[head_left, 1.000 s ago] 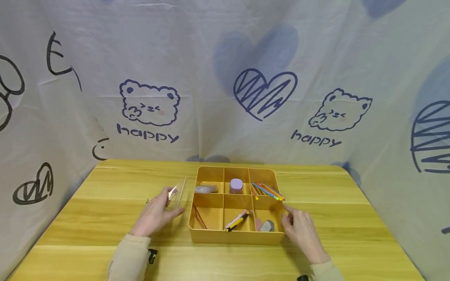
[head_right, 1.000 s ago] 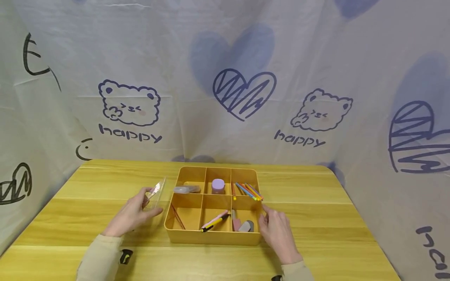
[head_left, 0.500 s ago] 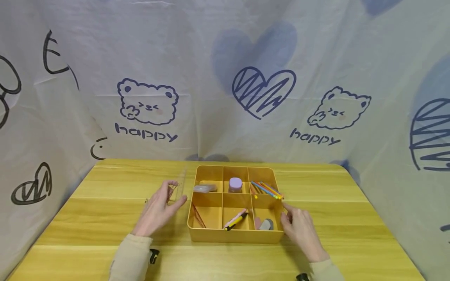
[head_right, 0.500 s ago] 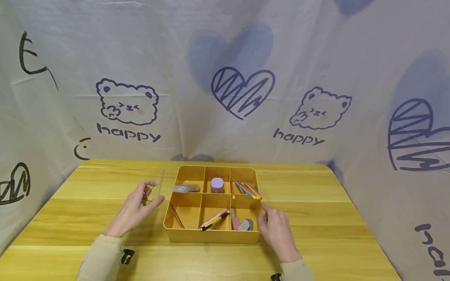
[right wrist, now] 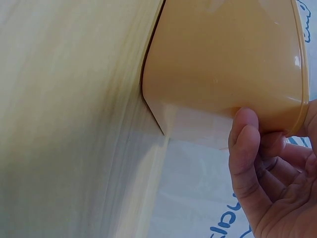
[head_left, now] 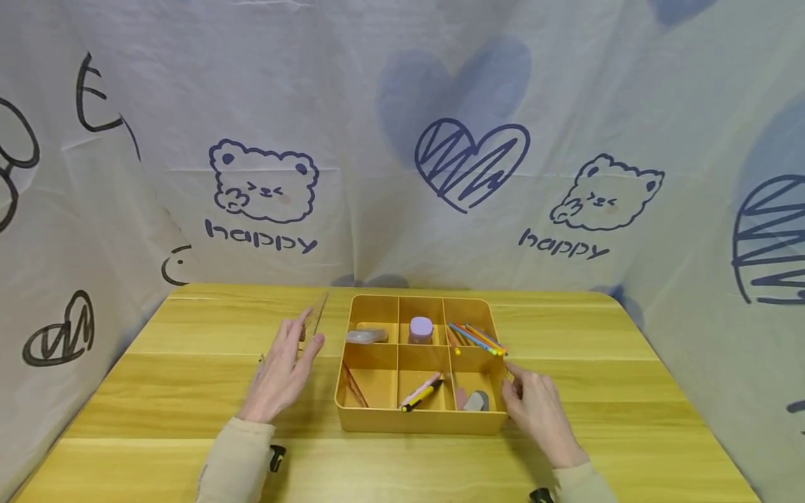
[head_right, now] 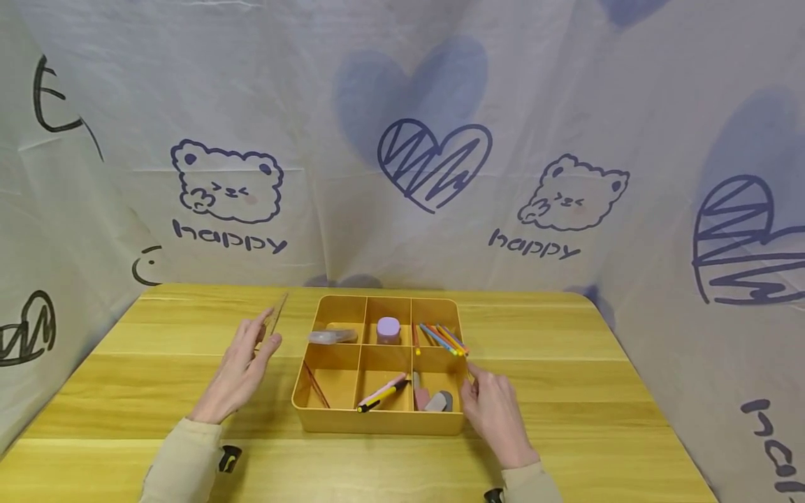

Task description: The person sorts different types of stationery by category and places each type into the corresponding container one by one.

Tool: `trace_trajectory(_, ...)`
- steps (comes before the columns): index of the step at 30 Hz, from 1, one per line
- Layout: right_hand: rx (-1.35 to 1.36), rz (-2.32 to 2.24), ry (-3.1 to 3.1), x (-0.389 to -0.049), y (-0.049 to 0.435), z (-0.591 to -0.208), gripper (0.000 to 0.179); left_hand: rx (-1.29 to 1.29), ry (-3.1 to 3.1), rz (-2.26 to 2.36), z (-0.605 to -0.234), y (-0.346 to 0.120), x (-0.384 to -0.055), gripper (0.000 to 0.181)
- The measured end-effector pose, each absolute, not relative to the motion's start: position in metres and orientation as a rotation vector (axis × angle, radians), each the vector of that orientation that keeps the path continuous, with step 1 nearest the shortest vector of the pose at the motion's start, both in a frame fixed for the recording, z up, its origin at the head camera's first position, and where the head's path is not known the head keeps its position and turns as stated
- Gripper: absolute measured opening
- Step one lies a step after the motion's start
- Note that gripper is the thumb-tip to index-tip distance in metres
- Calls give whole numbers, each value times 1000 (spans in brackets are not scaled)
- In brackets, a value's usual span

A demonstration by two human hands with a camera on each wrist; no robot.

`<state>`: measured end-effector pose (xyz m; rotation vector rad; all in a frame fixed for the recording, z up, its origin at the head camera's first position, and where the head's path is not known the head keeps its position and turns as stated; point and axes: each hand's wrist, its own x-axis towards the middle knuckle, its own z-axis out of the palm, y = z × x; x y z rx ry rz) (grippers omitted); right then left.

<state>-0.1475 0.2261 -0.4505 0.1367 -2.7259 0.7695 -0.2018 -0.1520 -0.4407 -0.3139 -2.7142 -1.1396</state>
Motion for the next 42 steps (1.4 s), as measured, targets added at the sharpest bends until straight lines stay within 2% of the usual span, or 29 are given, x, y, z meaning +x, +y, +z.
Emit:
trace_trajectory(18,125,774,-2727,-147,226,-451,36,-411,-2615,-1175,-442,-153,-203,62)
trace_trajectory(42,120,771,-2723,-149,225,-451,35,-731,-2323,-1278,-437,-138,-197,50)
